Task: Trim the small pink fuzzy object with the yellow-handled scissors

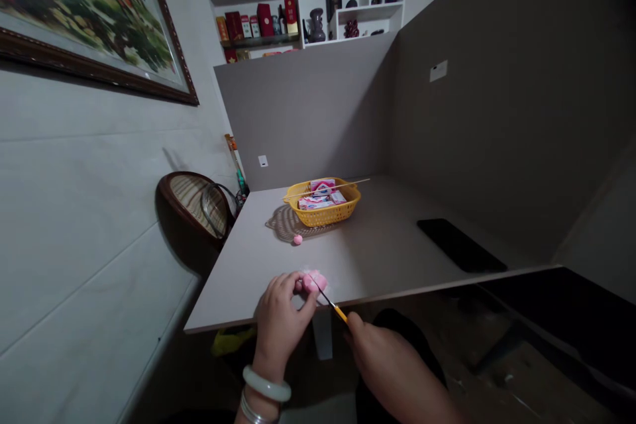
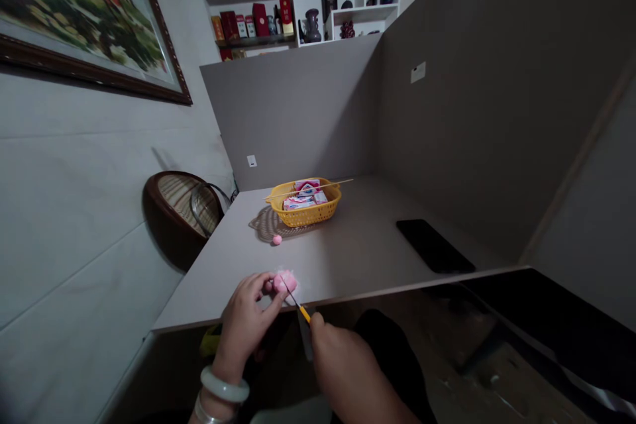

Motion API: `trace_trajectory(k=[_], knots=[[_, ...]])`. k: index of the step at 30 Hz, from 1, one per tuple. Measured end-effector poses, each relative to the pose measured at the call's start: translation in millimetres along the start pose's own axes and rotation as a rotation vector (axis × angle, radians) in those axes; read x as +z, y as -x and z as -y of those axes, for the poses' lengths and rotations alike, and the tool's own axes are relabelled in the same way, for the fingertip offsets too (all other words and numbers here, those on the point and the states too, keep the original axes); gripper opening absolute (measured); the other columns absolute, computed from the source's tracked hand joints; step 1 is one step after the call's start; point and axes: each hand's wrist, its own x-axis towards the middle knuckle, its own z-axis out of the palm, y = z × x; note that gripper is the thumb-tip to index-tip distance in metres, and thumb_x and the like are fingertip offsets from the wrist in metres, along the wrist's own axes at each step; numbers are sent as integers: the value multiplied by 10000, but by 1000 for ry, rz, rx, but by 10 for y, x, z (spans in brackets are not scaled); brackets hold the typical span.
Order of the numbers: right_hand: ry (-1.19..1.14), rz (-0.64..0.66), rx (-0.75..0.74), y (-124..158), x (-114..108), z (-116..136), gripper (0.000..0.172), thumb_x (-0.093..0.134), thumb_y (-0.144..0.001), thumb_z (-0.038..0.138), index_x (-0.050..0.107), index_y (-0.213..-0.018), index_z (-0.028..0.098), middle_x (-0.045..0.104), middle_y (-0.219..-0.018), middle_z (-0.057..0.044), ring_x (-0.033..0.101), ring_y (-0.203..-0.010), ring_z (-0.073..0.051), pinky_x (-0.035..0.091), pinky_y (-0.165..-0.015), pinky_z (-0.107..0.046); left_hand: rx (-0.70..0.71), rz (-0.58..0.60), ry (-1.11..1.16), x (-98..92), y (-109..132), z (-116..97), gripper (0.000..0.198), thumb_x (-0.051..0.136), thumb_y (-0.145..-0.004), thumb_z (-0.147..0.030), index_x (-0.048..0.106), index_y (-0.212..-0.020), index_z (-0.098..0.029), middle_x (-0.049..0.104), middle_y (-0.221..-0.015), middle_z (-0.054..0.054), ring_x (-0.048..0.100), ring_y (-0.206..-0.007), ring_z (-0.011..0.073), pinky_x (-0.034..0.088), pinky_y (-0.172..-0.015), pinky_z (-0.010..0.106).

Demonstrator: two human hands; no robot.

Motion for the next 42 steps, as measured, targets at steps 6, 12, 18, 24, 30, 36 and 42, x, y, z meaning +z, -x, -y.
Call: trace_trajectory(k=[6, 12, 18, 24, 30, 36, 42], knots=[[24, -16, -31, -181, -32, 46, 242, 422, -897, 28, 596, -983, 172, 733, -844, -76, 712, -737, -196, 335, -527, -243, -26, 13, -6, -15, -8, -19, 187, 575, -887, -390, 640, -914, -218, 644, -862, 29, 590, -831, 194, 477, -744, 319], [11, -25, -29, 26, 18, -27, 210, 418, -931, 58, 586, -951, 183, 735, -830, -67, 715, -729, -211, 342, -531, -257, -11, 19, 5, -27, -21, 10, 204, 562, -887, -389, 652, -929, -212, 649, -867, 42, 601, -826, 193, 488, -728, 309], [28, -31, -22, -99, -92, 69, 231, 413, -906, 36, 590, -971, 170, 732, -834, -74, 718, -745, -207, 320, -525, -254, -10, 15, -4, -20, -22, 17, 235, 564, -882, -429, 664, -911, -218, 659, -863, 41, 607, -816, 194, 498, -728, 315], [-83, -36, 15, -167, 12, 100, 229, 383, -938, 63, 572, -996, 180, 735, -853, -62, 719, -745, -195, 319, -521, -257, -22, 15, 29, -30, -21, -3, 278, 568, -879, -462, 670, -958, -217, 674, -901, 51, 625, -836, 199, 507, -741, 328], [-12, -24, 10, -3, 82, 10, 212, 402, -942, 67, 575, -976, 185, 737, -853, -65, 718, -757, -203, 315, -527, -260, -44, -10, 20, -23, -16, -19, 225, 579, -877, -411, 663, -955, -217, 671, -893, 38, 619, -836, 193, 494, -744, 315], [38, -32, -9, -30, 30, 6, 217, 404, -943, 65, 582, -987, 180, 736, -850, -69, 713, -746, -207, 306, -523, -266, -21, 14, 20, -22, -8, -14, 191, 568, -890, -394, 655, -921, -227, 658, -866, 25, 609, -834, 186, 486, -738, 300], [-29, -44, -1, -116, 46, 46, 227, 412, -931, 52, 588, -998, 179, 737, -861, -60, 719, -772, -212, 323, -536, -264, -45, 5, 16, -20, -8, 5, 209, 590, -877, -416, 653, -935, -225, 666, -888, 33, 616, -836, 196, 495, -738, 311]])
